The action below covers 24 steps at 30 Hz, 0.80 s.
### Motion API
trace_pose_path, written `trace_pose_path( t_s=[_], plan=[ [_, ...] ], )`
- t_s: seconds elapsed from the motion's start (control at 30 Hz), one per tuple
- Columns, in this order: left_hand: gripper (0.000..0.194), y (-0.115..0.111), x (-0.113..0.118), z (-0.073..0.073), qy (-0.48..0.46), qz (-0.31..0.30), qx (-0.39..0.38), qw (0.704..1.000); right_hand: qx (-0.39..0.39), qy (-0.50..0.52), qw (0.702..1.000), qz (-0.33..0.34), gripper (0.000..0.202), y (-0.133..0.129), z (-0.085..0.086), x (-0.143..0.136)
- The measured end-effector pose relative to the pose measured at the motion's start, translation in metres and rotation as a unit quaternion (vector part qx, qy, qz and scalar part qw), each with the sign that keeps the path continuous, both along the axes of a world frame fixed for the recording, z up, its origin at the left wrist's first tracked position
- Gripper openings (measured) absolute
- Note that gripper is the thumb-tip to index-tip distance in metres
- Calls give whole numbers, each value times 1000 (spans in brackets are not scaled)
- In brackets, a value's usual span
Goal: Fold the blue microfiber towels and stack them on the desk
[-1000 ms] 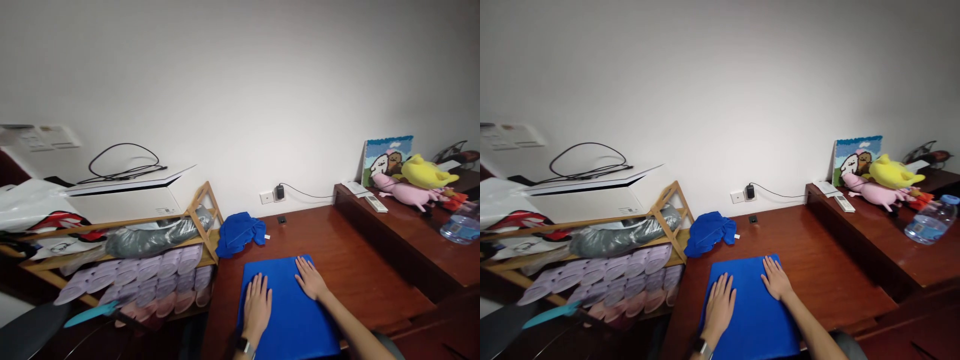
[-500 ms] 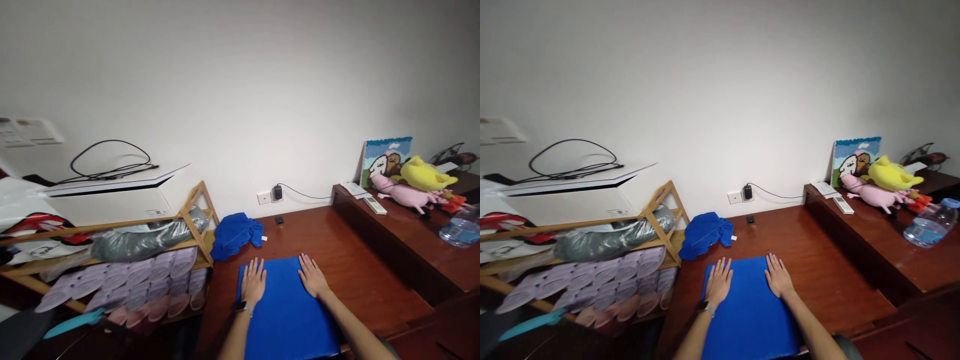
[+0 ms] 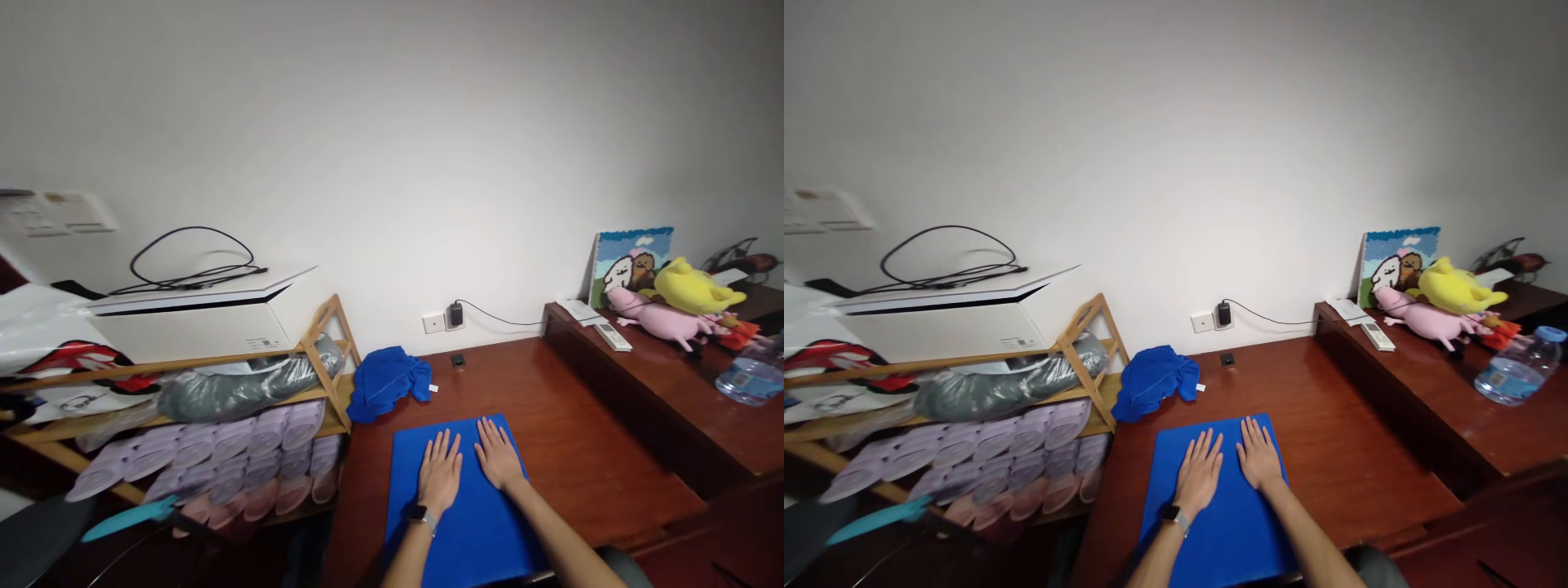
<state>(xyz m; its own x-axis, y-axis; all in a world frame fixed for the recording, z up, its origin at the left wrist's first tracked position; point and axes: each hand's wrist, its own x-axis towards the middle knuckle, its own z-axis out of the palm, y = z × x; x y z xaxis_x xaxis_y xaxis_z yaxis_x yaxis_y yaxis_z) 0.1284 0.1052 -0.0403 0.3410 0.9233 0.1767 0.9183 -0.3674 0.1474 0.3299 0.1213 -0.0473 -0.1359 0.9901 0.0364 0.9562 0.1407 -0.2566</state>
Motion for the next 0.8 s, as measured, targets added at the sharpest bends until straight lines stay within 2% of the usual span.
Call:
trace_pose_path(
  t_s=[0.17, 0.23, 0.3, 0.37, 0.47, 0.53, 0.63, 0.8],
  plan=[
    [56, 16, -72, 8, 34, 99, 0, 994, -12, 7, 999, -41, 69, 13, 2, 31],
    [56, 18, -83, 11, 44, 117, 15, 992, -4, -1, 999, -46, 69, 13, 2, 28],
    [55, 17, -72, 12, 37, 111, 43, 992, 23, -6, 999, -43, 68, 10, 1, 17],
    [56, 13, -42, 11, 19, 74, 58, 995, 56, 3, 998, -12, 65, 5, -1, 2],
    [55, 6, 6, 7, -5, -2, 25, 1000, 59, 17, 997, 41, 62, -1, -6, -10],
    [54, 4, 20, 4, -10, -18, 2, 1000, 45, 17, 998, 48, 62, -1, -7, -8],
    [55, 7, 5, 1, 0, 21, -1, 1000, 34, 18, 999, 39, 64, 3, -5, 6],
    [57, 17, -64, 3, 30, 99, 8, 995, 9, 14, 1000, 19, 66, 14, 6, 18]
  ],
)
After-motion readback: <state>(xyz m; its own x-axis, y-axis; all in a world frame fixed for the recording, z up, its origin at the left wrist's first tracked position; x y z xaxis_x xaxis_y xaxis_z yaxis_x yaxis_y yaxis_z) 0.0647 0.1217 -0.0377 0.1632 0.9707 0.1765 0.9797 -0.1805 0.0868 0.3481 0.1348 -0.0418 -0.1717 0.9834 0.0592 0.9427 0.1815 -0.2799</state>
